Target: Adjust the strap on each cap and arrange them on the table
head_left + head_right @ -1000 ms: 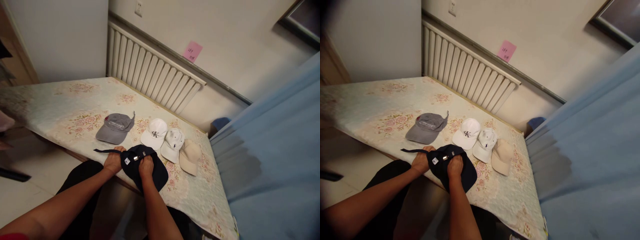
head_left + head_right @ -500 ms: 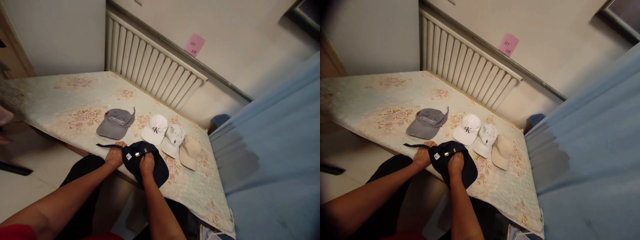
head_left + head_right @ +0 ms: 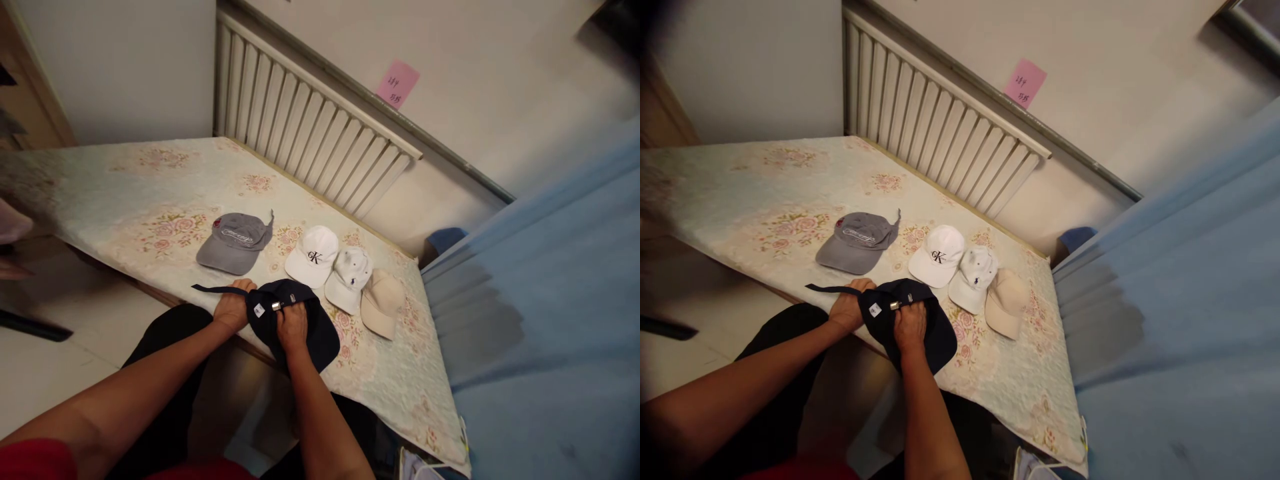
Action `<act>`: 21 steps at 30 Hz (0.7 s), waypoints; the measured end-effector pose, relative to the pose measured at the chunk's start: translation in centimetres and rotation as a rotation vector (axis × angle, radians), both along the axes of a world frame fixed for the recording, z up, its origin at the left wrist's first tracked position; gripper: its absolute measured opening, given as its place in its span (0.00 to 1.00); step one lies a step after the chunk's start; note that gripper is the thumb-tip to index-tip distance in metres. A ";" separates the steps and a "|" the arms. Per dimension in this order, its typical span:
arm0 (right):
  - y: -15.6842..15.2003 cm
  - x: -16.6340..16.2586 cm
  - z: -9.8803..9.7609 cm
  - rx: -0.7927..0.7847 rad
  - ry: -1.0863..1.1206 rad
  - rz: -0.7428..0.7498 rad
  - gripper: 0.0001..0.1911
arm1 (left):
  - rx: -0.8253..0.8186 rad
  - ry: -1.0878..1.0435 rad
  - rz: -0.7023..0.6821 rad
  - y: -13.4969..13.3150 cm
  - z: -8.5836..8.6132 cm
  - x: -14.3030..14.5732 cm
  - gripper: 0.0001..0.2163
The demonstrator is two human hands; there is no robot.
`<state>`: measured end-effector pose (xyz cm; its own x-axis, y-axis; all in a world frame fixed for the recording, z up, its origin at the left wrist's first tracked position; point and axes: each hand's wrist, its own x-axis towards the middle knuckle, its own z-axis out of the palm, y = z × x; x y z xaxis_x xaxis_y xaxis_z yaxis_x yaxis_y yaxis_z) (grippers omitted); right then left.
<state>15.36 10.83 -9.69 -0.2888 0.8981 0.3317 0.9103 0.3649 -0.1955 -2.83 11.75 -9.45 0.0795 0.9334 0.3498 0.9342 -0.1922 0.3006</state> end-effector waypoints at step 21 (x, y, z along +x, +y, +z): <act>-0.1 0.0 0.3 0.004 0.040 0.001 0.16 | -0.028 -0.006 0.012 0.0 -0.1 -0.1 0.04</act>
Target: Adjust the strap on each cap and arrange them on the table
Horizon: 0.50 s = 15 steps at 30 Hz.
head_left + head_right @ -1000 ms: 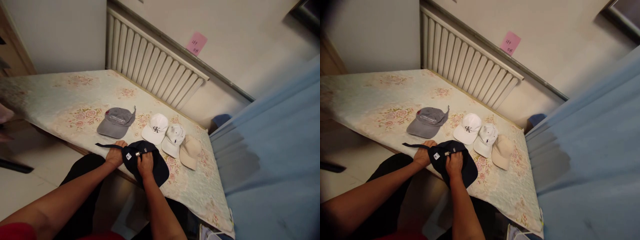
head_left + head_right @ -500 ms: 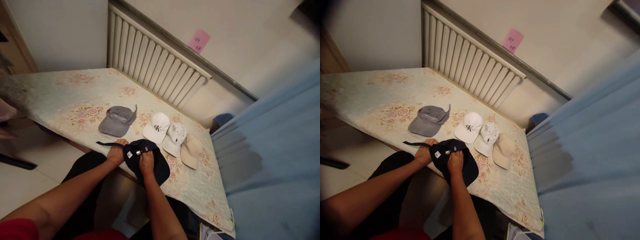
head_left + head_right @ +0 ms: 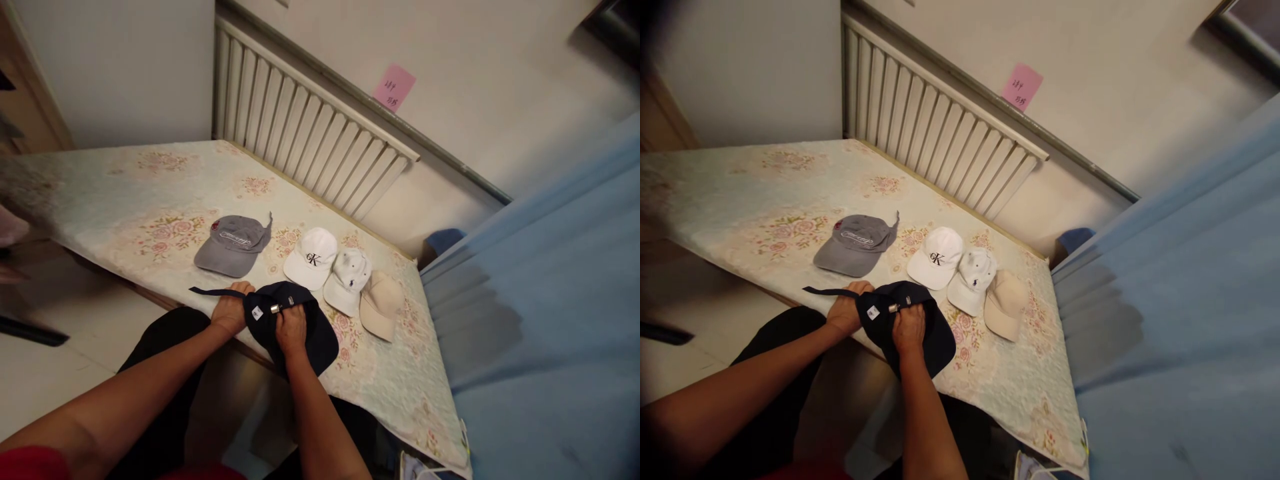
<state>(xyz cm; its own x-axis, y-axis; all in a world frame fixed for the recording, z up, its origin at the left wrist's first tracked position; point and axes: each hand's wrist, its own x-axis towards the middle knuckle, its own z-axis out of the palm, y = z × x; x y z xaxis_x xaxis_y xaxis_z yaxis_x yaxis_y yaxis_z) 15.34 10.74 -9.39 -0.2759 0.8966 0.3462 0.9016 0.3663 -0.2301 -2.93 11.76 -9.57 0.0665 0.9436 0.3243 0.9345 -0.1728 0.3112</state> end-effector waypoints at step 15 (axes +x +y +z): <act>0.0 0.1 -0.1 0.009 -0.013 0.029 0.12 | 0.027 -0.011 -0.012 -0.1 0.0 0.0 0.04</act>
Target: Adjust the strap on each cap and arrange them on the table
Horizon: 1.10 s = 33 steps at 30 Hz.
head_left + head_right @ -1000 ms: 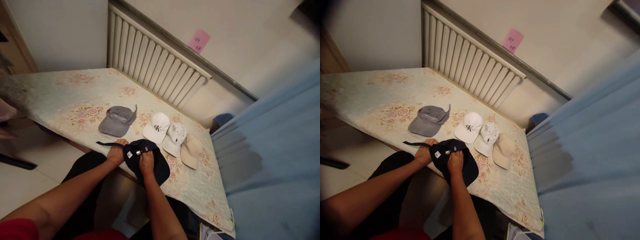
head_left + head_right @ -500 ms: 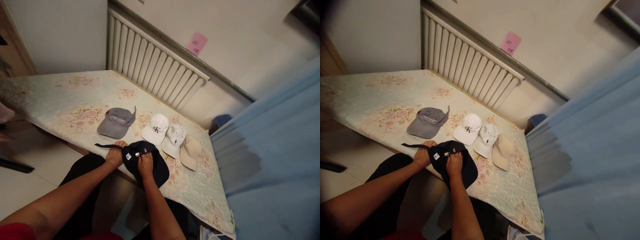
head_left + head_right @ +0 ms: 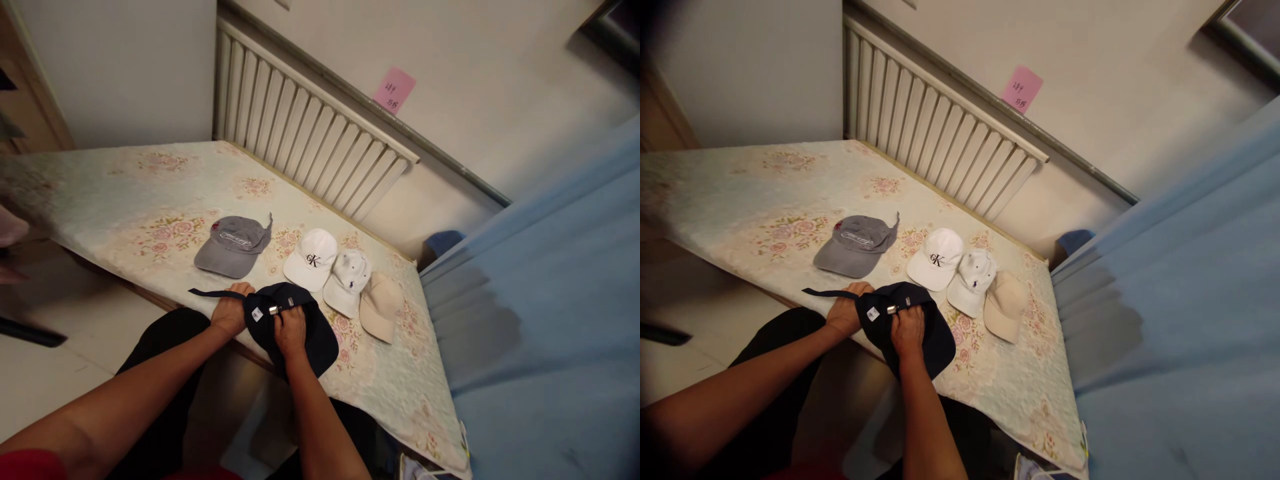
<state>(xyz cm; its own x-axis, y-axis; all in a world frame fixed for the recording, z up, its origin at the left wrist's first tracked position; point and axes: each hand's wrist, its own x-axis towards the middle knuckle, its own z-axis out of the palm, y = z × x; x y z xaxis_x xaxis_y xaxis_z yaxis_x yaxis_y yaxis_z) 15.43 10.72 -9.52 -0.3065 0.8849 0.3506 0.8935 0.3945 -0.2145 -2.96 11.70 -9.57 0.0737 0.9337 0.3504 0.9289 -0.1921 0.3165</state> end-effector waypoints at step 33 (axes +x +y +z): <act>0.2 0.1 -0.3 -0.014 0.013 0.002 0.12 | 0.006 0.019 0.011 0.1 -0.2 0.0 0.03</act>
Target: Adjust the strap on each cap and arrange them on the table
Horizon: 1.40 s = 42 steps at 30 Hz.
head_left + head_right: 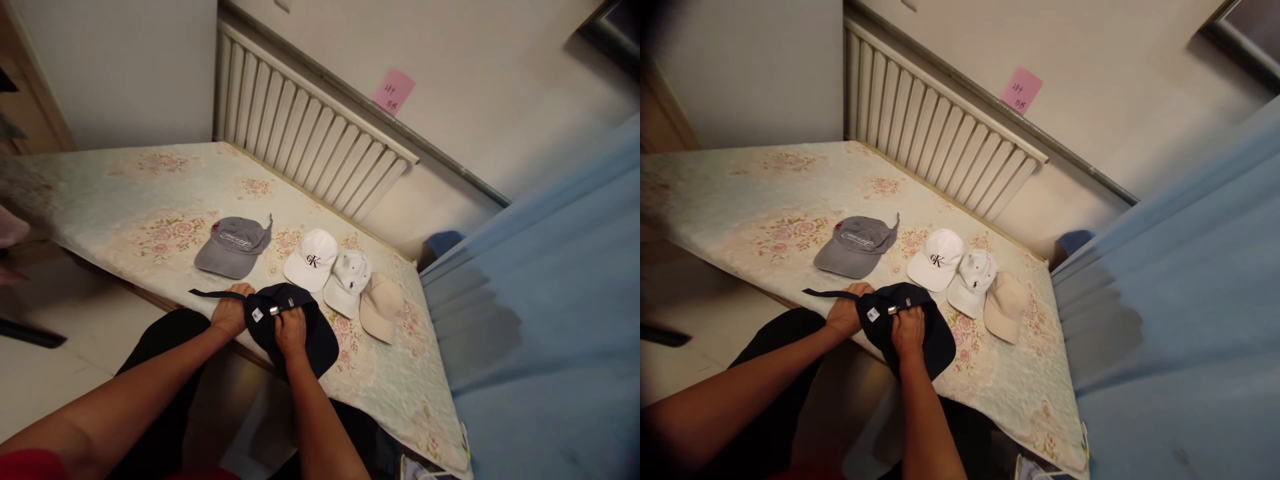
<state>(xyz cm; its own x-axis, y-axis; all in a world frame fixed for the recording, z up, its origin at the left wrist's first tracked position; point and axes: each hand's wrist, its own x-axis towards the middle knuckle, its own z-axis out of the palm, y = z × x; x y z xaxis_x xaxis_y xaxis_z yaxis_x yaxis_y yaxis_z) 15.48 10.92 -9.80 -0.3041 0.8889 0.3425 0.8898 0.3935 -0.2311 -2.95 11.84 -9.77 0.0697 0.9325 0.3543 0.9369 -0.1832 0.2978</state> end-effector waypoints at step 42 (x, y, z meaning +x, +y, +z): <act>-1.9 2.8 -0.2 -0.086 -0.111 0.047 0.21 | -0.041 -0.046 -0.009 -0.2 1.3 0.0 0.05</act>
